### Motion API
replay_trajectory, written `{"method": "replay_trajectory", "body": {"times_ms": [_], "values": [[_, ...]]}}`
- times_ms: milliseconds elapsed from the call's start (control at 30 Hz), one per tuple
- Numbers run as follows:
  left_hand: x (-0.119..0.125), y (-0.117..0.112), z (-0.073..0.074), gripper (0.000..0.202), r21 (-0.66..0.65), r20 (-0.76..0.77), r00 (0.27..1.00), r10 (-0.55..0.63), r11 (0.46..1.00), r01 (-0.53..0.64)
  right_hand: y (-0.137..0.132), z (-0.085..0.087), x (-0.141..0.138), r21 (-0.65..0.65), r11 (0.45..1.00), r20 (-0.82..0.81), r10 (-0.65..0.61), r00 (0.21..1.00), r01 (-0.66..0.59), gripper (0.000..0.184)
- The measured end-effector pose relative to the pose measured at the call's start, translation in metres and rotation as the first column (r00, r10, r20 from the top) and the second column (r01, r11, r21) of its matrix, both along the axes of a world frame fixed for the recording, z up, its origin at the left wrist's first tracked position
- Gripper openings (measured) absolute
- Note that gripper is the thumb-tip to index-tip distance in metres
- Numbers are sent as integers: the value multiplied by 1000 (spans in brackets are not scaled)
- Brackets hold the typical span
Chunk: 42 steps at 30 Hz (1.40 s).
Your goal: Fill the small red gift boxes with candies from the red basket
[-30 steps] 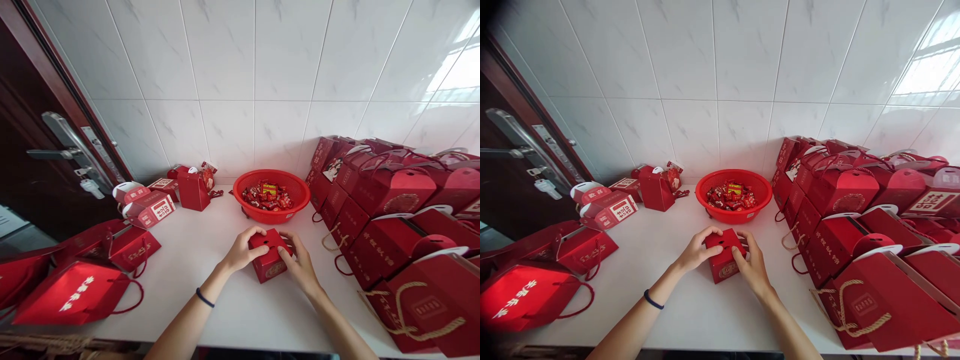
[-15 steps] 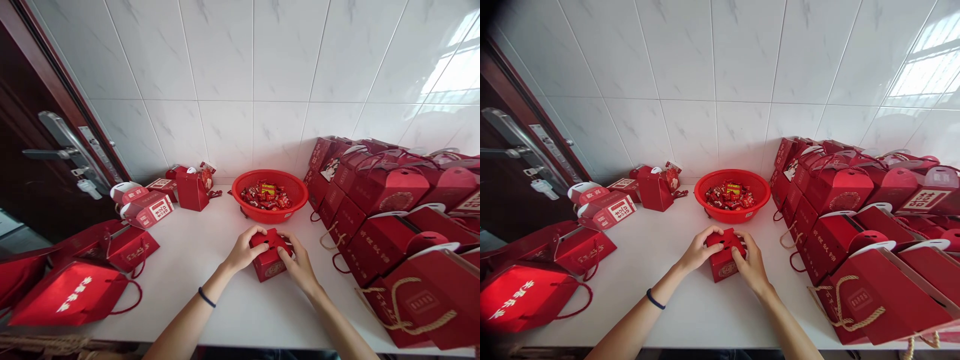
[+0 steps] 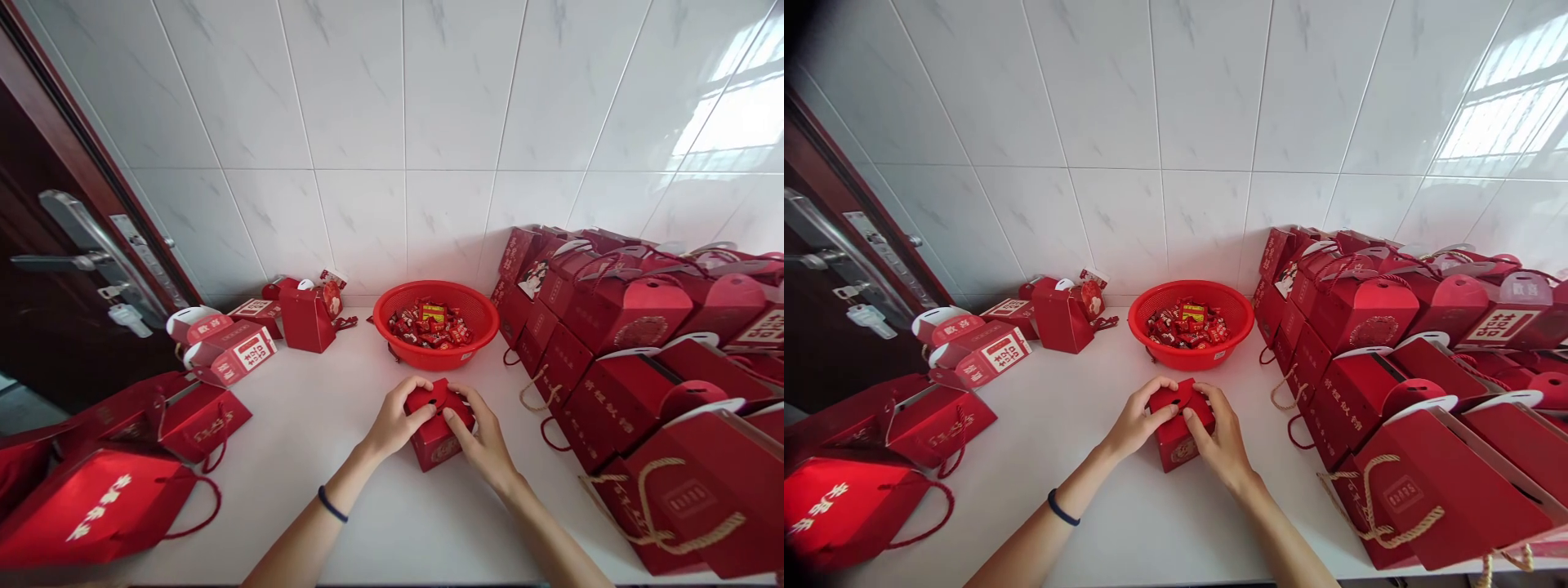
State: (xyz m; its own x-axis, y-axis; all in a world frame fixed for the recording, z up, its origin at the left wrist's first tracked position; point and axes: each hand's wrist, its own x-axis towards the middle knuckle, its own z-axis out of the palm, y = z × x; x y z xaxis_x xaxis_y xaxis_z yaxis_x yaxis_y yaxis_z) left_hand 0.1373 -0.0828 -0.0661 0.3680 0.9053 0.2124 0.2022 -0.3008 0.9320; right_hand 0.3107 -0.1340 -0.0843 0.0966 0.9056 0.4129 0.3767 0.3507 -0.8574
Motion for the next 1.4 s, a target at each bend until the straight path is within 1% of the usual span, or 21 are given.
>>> {"method": "replay_trajectory", "body": {"times_ms": [67, 233, 400, 467, 567, 633, 767, 900, 1000, 1100, 1200, 1267, 1333, 1367, 1400], "values": [[1, -1, 0, 25, 40, -1, 1000, 19, 999, -19, -2, 0, -1, 45, 999, 70, -3, 998, 0, 42], [2, -2, -1, 21, 119, 2, 998, 56, 991, -55, -5, -4, -3, 167, 986, 274, -27, 961, -20, 67], [3, -3, -5, 19, 165, 7, 995, 99, 981, -99, -9, -6, -5, 225, 974, 415, -95, 905, -1, 78], [3, -4, -6, 14, 179, -2, 994, 111, 978, -109, -11, -6, -5, 222, 975, 445, -112, 889, 11, 78], [4, -7, -4, 7, 232, -36, 995, 91, 969, -81, -13, -6, -6, 198, 980, 485, -125, 866, 30, 67], [4, -9, -2, 8, 253, -59, 996, 71, 966, -54, -16, -5, -7, 186, 981, 506, -136, 852, 47, 59], [4, -14, 1, 15, 246, -89, 995, 33, 969, -11, -25, -3, -13, 187, 973, 522, -213, 826, 133, 48], [2, -15, -2, 21, 255, -102, 995, -21, 966, 46, -33, -1, -21, 182, 959, 551, -281, 786, 215, 51], [1, -15, -2, 25, 242, -97, 994, -49, 968, 71, -32, 4, -21, 153, 963, 579, -269, 769, 222, 53], [-2, -15, -1, 33, 214, -67, 994, -90, 971, 102, -32, 15, -13, 94, 980, 581, -195, 790, 173, 50], [-7, -14, -1, 45, 184, 14, 988, -156, 971, 151, -45, 40, 3, 64, 994, 550, -110, 828, 89, 51], [-11, -12, -3, 51, 180, 86, 982, -169, 972, 152, -66, 63, 17, 75, 997, 529, -58, 846, 22, 52], [-14, -9, -5, 52, 176, 145, 978, -149, 977, 123, -92, 89, 37, 68, 998, 517, -21, 856, -17, 55], [-15, -8, -6, 52, 167, 161, 979, -129, 981, 102, -105, 101, 49, 67, 998, 510, -33, 860, -2, 57], [-16, -7, -6, 50, 151, 164, 980, -109, 985, 84, -117, 111, 63, 105, 993, 490, -105, 866, 61, 57]]}}
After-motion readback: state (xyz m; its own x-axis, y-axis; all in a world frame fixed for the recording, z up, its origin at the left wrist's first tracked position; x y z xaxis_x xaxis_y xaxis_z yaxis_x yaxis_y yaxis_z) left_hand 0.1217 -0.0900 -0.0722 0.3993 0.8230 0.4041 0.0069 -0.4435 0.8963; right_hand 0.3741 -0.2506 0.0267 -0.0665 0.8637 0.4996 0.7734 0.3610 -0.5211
